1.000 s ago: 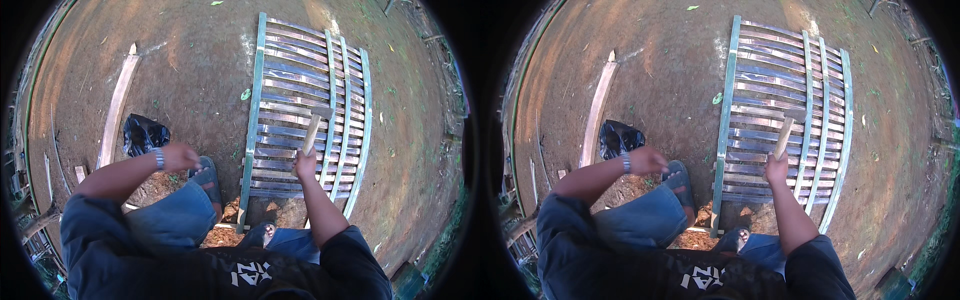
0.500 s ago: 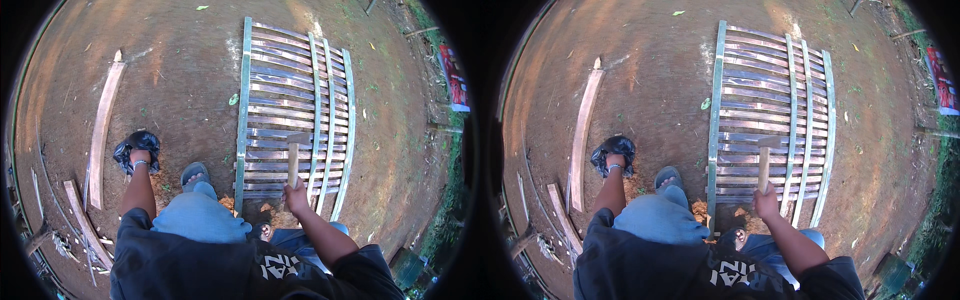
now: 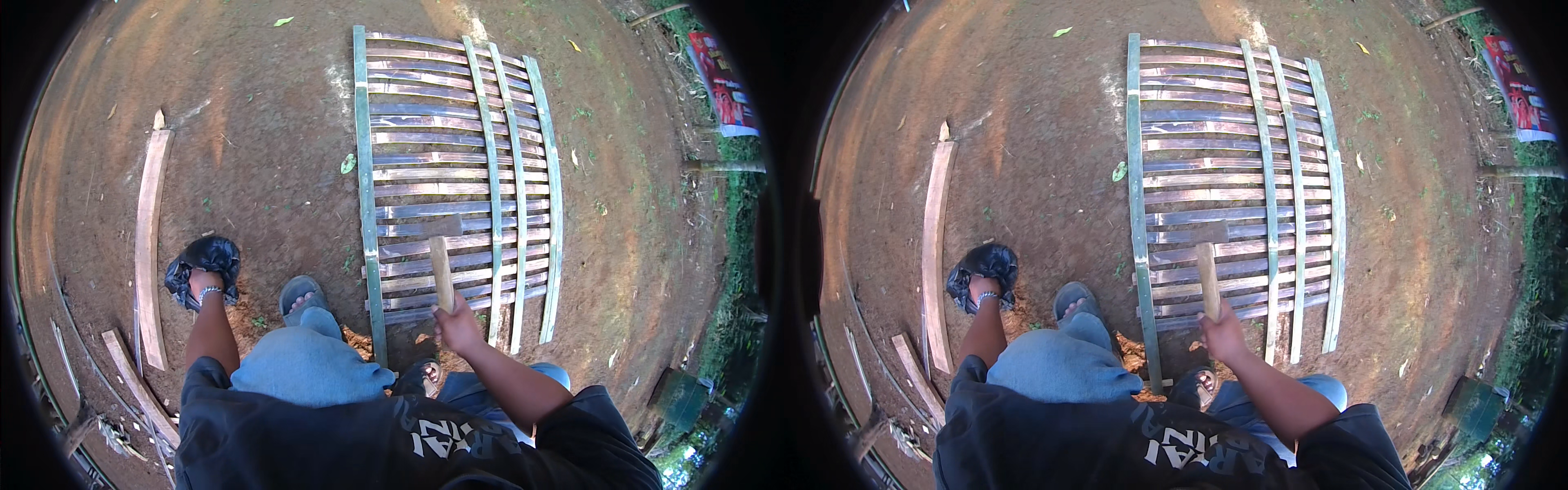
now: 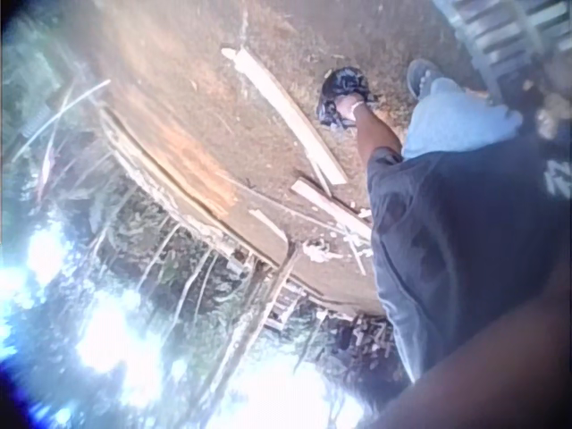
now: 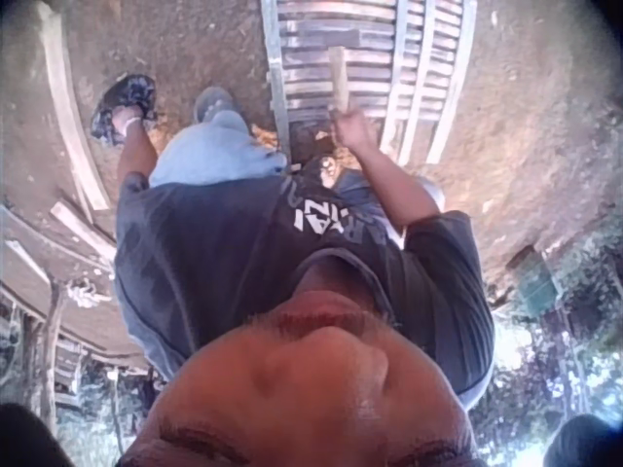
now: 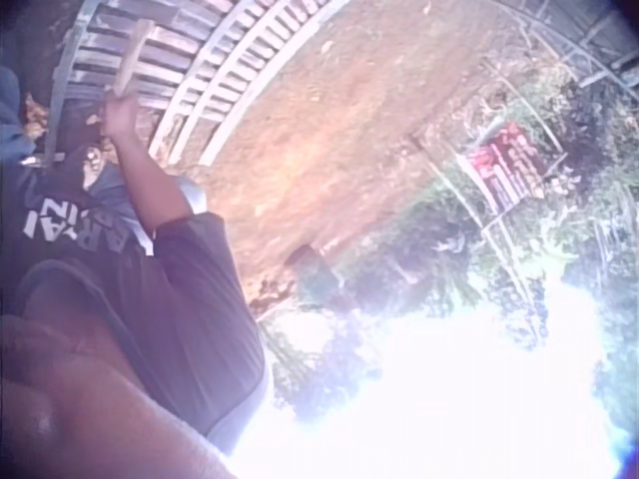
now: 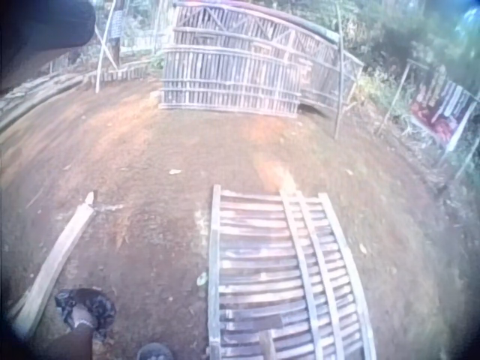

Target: The person hammers nails into a wooden slat structure using a hammer. They repeatedly pick up nails from a black plastic bag and secure the slats to the frame.

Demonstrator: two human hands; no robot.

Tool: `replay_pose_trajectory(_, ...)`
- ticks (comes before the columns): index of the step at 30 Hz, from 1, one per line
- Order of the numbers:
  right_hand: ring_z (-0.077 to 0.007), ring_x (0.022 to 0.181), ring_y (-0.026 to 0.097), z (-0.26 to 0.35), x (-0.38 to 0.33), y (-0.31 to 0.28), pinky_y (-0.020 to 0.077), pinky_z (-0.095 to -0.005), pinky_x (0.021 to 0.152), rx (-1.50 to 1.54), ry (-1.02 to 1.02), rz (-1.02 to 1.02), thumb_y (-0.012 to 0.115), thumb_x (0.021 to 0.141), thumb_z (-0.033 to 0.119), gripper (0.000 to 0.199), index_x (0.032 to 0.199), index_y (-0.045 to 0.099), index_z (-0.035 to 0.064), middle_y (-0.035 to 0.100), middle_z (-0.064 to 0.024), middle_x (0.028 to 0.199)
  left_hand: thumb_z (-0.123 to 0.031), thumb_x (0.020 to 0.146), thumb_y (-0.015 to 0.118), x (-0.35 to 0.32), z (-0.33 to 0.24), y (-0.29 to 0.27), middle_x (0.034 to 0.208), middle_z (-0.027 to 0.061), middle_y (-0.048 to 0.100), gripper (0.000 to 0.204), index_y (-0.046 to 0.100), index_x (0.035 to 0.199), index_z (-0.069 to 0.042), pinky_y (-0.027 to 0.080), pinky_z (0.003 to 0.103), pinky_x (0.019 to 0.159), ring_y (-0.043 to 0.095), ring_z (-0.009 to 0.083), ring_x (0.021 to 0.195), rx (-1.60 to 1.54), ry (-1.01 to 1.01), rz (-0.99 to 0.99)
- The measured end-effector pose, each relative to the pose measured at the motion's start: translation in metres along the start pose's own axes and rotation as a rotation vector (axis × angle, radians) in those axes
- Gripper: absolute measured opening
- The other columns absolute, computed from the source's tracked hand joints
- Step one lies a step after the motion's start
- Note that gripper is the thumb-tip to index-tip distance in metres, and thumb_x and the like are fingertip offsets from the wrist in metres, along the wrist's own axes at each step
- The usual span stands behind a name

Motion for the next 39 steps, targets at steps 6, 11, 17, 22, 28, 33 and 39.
replay_pose_trajectory(6, -0.0142, 0.057, 0.056, -0.013, 0.002, -0.007, 0.0504, -0.0329, 0.050, 0.094, -0.013, -0.009, 0.063, 0.100, 0.008, 0.036, 0.131, 0.045, 0.0046, 0.057, -0.0059, 0.076, -0.024, 0.092, 0.060, -0.011, -0.011, -0.010, 0.125, 0.0298, 0.066, 0.038, 0.069, 0.118, 0.003, 0.052, 0.046, 0.100, 0.064, 0.0424, 0.119, -0.021, -0.018, -0.001)
replay_pose_trajectory(11, -0.0147, 0.057, 0.057, -0.010, -0.003, -0.010, 0.0507, -0.0327, 0.051, 0.057, -0.018, -0.025, 0.064, 0.099, 0.009, 0.036, 0.130, 0.046, 0.0046, 0.057, -0.0058, 0.076, -0.026, 0.095, 0.060, 0.002, 0.002, 0.002, 0.124, 0.0291, 0.067, 0.039, 0.069, 0.120, 0.002, 0.053, 0.046, 0.098, 0.066, 0.0421, 0.116, 0.036, 0.038, 0.026)
replay_pose_trajectory(17, -0.0149, 0.057, 0.058, -0.020, 0.002, -0.018, 0.0509, -0.0329, 0.051, 0.028, -0.022, -0.025, 0.064, 0.099, 0.010, 0.034, 0.128, 0.047, 0.0043, 0.057, -0.0060, 0.076, -0.019, 0.094, 0.058, -0.006, 0.001, 0.000, 0.116, 0.0296, 0.069, 0.033, 0.068, 0.121, -0.002, 0.054, 0.048, 0.093, 0.068, 0.0431, 0.110, 0.000, 0.099, -0.136)
replay_pose_trajectory(22, -0.0154, 0.052, 0.056, -0.017, 0.008, -0.016, 0.0468, -0.0339, 0.046, 0.033, -0.057, -0.021, 0.064, 0.099, 0.012, 0.034, 0.127, 0.048, 0.0042, 0.056, -0.0060, 0.069, -0.010, 0.090, 0.069, -0.062, -0.028, -0.056, 0.104, 0.0177, 0.074, 0.013, 0.075, 0.098, -0.002, 0.054, 0.039, 0.089, 0.070, 0.0330, 0.094, -0.302, 0.384, -0.378)
replay_pose_trajectory(28, -0.0152, 0.052, 0.057, -0.010, 0.014, -0.008, 0.0469, -0.0338, 0.045, 0.002, -0.081, -0.025, 0.063, 0.099, 0.011, 0.032, 0.126, 0.049, 0.0040, 0.057, -0.0058, 0.069, -0.004, 0.093, 0.071, -0.113, -0.027, -0.089, 0.108, 0.0120, 0.074, 0.013, 0.073, 0.104, 0.003, 0.054, 0.036, 0.091, 0.069, 0.0228, 0.101, -0.738, 0.542, -0.527)
replay_pose_trajectory(33, -0.0151, 0.052, 0.057, -0.010, 0.029, -0.006, 0.0471, -0.0333, 0.046, -0.041, -0.075, -0.015, 0.063, 0.099, 0.011, 0.035, 0.130, 0.049, 0.0045, 0.058, -0.0060, 0.072, -0.007, 0.097, 0.071, -0.141, -0.144, -0.153, 0.105, 0.0133, 0.073, 0.018, 0.071, 0.110, 0.005, 0.056, 0.030, 0.089, 0.070, 0.0184, 0.098, -0.969, 0.710, -0.164)
replay_pose_trajectory(39, -0.0151, 0.052, 0.057, 0.001, 0.061, -0.010, 0.0470, -0.0334, 0.046, 0.014, -0.236, -0.075, 0.062, 0.099, 0.012, 0.034, 0.130, 0.049, 0.0042, 0.059, -0.0065, 0.075, -0.016, 0.098, 0.069, -0.167, -0.304, -0.133, 0.099, 0.0092, 0.074, 0.019, 0.073, 0.111, -0.003, 0.056, 0.028, 0.082, 0.072, 0.0161, 0.090, -0.713, 1.013, 0.459)
Point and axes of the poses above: each hand's wrist, its own x-axis towards the middle knuckle, its own y-axis out of the palm, z = x × y, the point moved 6 cm from there along x, towards the middle knuckle
